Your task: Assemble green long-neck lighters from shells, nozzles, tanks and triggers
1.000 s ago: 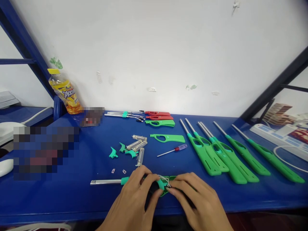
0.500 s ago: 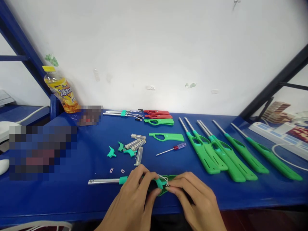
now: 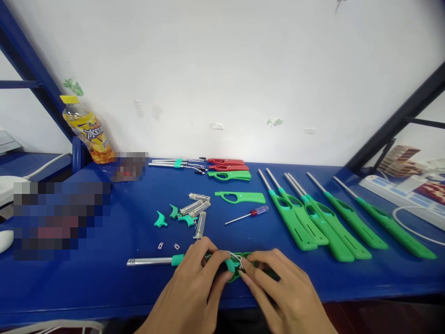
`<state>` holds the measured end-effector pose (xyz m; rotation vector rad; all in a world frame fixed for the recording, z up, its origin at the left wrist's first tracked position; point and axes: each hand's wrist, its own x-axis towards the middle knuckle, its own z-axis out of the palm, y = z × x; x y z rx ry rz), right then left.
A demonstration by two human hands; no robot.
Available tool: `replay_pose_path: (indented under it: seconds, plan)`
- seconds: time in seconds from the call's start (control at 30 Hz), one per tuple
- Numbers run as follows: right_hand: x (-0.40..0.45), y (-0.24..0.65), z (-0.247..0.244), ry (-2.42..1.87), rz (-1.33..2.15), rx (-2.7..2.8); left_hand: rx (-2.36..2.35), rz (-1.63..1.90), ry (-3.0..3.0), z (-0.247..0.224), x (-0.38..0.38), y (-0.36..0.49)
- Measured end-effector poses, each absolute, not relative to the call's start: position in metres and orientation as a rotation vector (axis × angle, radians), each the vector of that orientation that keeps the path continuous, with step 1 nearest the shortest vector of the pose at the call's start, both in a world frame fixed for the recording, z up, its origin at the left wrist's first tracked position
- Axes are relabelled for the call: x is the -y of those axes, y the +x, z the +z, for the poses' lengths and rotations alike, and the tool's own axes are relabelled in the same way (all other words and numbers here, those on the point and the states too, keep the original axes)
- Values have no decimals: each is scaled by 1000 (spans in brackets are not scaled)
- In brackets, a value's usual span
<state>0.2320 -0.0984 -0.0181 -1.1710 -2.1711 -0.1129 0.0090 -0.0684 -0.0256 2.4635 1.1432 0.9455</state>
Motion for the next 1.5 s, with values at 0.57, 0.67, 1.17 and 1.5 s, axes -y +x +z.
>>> replay_pose_path:
  seconds: [0.57, 0.67, 1.17, 1.5]
  plan:
    - [58, 233, 23, -1137, -204, 2177, -1362, 863, 2787, 4, 48, 2]
    - [28, 219, 42, -1045, -280, 2523, -1580, 822, 2744, 24, 31, -26]
    - [-27, 183, 27, -860, -324, 2830, -1582, 127, 2232, 51, 11, -63]
    - [19, 224, 58, -1126, -74, 2366, -1621, 218, 2217, 34, 17, -50]
